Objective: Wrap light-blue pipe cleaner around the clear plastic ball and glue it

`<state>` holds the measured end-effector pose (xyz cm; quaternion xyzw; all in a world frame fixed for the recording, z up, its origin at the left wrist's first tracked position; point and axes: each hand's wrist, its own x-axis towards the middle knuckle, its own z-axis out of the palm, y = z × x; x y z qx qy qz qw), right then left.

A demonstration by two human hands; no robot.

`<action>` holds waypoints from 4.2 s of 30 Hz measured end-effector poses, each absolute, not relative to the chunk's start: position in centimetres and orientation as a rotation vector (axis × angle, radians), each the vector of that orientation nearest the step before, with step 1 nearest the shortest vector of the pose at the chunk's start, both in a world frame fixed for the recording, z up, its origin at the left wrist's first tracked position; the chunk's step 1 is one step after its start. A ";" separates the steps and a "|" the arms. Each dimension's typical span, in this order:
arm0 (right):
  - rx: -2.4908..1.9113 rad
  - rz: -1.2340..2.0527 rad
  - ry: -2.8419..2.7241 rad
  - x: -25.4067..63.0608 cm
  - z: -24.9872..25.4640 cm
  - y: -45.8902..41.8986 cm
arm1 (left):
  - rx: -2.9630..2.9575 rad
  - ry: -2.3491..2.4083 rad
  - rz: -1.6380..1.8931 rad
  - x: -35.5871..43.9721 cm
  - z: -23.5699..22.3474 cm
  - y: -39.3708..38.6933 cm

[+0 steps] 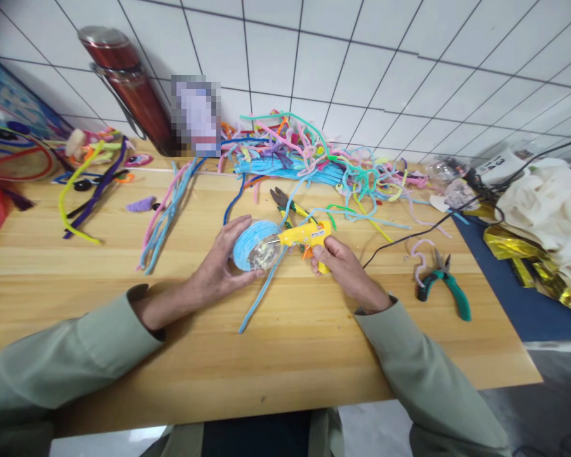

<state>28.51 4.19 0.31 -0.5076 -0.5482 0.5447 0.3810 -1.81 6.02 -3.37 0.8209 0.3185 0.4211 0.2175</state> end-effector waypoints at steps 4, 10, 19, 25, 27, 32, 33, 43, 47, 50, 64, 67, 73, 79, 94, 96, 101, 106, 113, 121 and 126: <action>-1.311 1.396 -1.380 28.5 0.2 4.2 | 2.273 0.892 1.150 -1.8 -3.3 6.0; -1.299 1.372 -1.439 28.6 -0.1 4.3 | 2.265 0.875 1.165 -1.7 -3.5 6.0; -1.301 1.385 -1.466 28.9 0.1 4.4 | 2.276 0.873 1.140 -1.8 -3.3 6.0; -1.302 1.393 -1.429 28.6 0.1 4.2 | 2.276 0.868 1.166 -1.7 -3.4 6.0; -1.292 1.392 -1.396 28.4 0.1 4.0 | 2.276 0.871 1.168 -1.7 -3.4 6.1; -1.279 1.394 -1.324 27.9 -0.1 3.9 | 2.293 0.862 1.163 -1.7 -3.3 6.1; -1.278 1.397 -1.312 27.9 -0.1 3.9 | 2.300 0.853 1.167 -1.7 -3.3 6.1; -1.266 1.371 -1.371 28.0 -0.3 3.9 | 2.303 0.866 1.156 -1.8 -3.4 6.1; -1.249 1.375 -1.356 28.1 -0.7 3.9 | 2.301 0.885 1.148 -1.8 -3.5 6.1; -1.241 1.373 -1.368 28.1 -0.8 4.0 | 2.303 0.890 1.142 -1.8 -3.5 6.0; -1.261 1.383 -1.292 28.0 -0.8 3.7 | 2.295 0.842 1.182 -1.8 -3.6 6.2; -1.265 1.368 -1.311 28.0 -0.8 3.8 | 2.301 0.822 1.198 -1.7 -3.6 6.2; -1.268 1.340 -1.344 28.1 -0.9 3.8 | 2.293 0.844 1.184 -1.7 -3.7 6.1; -1.266 1.338 -1.364 28.2 -0.8 3.7 | 2.294 0.845 1.196 -1.7 -3.8 6.1; -1.264 1.341 -1.391 28.2 -0.6 3.8 | 2.307 0.817 1.204 -1.7 -3.8 6.2; -1.271 1.342 -1.392 28.3 -0.6 3.7 | 2.305 0.814 1.207 -1.7 -3.8 6.2; -1.287 1.338 -1.394 28.3 -0.6 3.7 | 2.310 0.826 1.187 -1.7 -3.8 6.3; -1.261 1.340 -1.329 28.3 -0.7 3.6 | 2.288 0.843 1.192 -1.7 -3.6 6.1; -1.276 1.328 -1.281 28.2 -0.6 3.6 | 2.304 0.836 1.170 -1.7 -3.4 6.1; -1.271 1.330 -1.333 28.1 -0.7 3.5 | 2.312 0.816 1.182 -1.7 -3.4 6.2; -1.280 1.297 -1.373 28.3 -0.6 3.6 | 2.303 0.822 1.183 -1.7 -3.6 6.2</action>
